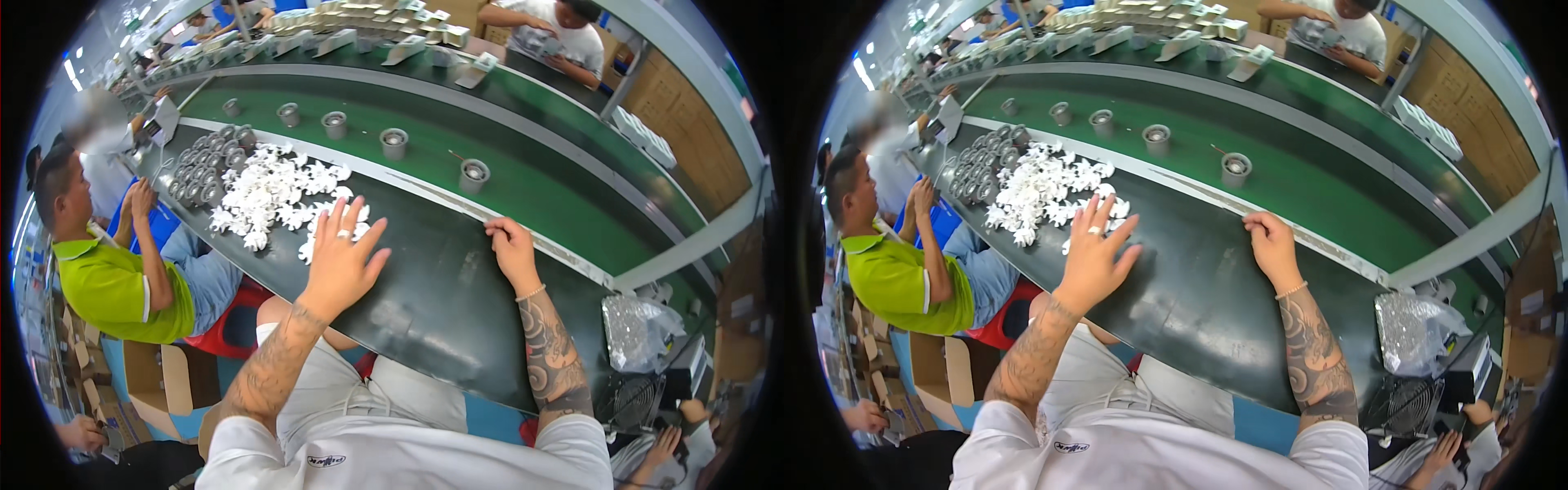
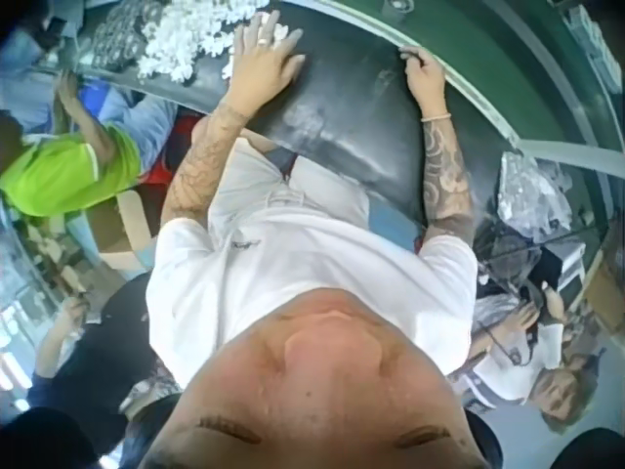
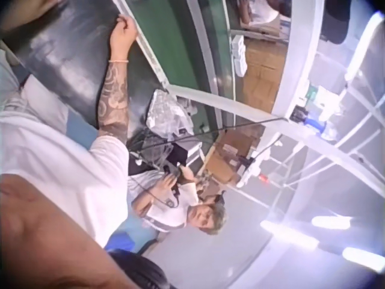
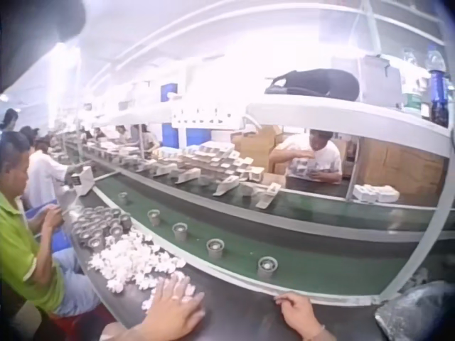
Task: Assemble small white components into cylindrical housings on a production line.
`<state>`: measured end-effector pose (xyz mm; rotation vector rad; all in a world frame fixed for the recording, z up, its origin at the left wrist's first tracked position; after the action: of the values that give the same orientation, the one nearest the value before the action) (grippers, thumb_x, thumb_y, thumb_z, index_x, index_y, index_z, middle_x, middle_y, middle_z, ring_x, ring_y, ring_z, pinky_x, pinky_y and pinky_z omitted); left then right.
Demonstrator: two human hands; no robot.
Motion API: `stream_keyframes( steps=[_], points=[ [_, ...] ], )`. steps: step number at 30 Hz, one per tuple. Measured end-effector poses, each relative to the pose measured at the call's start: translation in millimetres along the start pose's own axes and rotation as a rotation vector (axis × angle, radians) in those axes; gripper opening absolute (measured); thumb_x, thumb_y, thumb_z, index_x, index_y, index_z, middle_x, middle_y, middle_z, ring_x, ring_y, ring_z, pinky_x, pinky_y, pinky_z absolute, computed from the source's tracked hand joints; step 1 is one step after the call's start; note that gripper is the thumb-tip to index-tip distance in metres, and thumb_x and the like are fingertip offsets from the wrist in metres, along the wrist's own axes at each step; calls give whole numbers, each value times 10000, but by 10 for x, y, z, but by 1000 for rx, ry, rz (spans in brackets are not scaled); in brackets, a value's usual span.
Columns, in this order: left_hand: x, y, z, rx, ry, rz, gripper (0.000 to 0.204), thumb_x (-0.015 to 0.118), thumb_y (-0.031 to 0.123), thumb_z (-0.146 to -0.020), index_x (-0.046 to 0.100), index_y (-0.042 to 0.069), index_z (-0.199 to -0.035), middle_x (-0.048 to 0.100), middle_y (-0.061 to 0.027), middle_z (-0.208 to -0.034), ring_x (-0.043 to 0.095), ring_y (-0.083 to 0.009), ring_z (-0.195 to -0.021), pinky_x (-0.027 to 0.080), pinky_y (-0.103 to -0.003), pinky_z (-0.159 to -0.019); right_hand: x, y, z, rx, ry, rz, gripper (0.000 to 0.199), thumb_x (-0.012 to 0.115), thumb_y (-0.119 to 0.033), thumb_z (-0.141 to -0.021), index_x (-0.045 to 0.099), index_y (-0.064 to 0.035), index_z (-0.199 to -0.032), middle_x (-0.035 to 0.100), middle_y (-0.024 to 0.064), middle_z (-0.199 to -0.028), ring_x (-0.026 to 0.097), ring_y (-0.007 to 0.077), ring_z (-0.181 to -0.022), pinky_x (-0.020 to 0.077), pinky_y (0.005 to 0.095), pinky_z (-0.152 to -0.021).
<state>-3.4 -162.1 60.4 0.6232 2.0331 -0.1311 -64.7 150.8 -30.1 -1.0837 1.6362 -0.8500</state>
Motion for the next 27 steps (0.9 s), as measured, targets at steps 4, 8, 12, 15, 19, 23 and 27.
stream_keyframes(
  steps=[4,8,12,15,19,23,27],
  points=[
    [-221,-25,815,-190,181,287,320,715,110,-829,668,47,-1139,564,-201,-1310,524,-403,-1230,428,-482,-1029,106,-133,-33,22,-32,-61,188,502,-12,-924,675,-7,-999,632,14,-794,522,63,-643,418,220,-577],
    [-359,-172,1701,-763,187,917,207,606,-1,-910,643,-47,-1108,656,-132,-1117,643,-216,-1042,519,-328,-920,2,-295,32,-25,-34,109,193,529,-72,-947,681,-19,-1055,614,2,-769,521,76,-660,415,227,-601],
    [-597,-439,2406,-1095,422,1416,284,561,148,-974,588,-18,-1202,665,-126,-1075,667,-248,-962,539,-375,-890,-14,-28,-64,-13,-90,144,215,571,-121,-965,678,-24,-1124,627,-5,-883,510,67,-700,418,213,-627],
    [-797,-517,2789,-1164,677,1542,373,543,299,-991,557,25,-1244,659,-142,-1099,650,-275,-995,520,-424,-897,-77,227,-103,-66,-57,113,214,550,-138,-991,676,-39,-1132,616,-26,-918,466,17,-689,372,174,-578],
    [-1444,-484,2957,-1113,1213,1761,601,495,613,-949,551,102,-1262,584,-146,-1254,580,-332,-1132,488,-531,-918,-391,505,-94,119,-101,5,270,535,-139,-991,630,-20,-1215,645,32,-1043,539,89,-784,436,220,-684],
    [-2219,-221,2935,-748,1304,1358,654,456,657,-946,450,174,-1387,547,-104,-1298,578,-277,-1119,497,-488,-910,389,-570,381,-20,-212,-185,420,526,-61,-971,486,-21,-1387,571,127,-1310,575,199,-1134,461,294,-934],
    [-2228,-228,3114,-963,917,1037,727,487,664,-930,345,206,-1476,548,-71,-1287,569,-202,-1154,503,-405,-945,1670,-2169,1260,-77,-979,-532,1142,859,-158,-663,152,-86,-1558,188,128,-1589,250,332,-1462,359,504,-1117]
  ],
)
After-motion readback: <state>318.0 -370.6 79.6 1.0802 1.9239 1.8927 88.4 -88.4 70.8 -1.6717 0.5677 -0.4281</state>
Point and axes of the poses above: each hand's wrist, its own z-axis away from the middle knuckle, its own x-axis out of the palm, y = z × x, the point moved 2 cm from there along -z, towards the middle knuckle
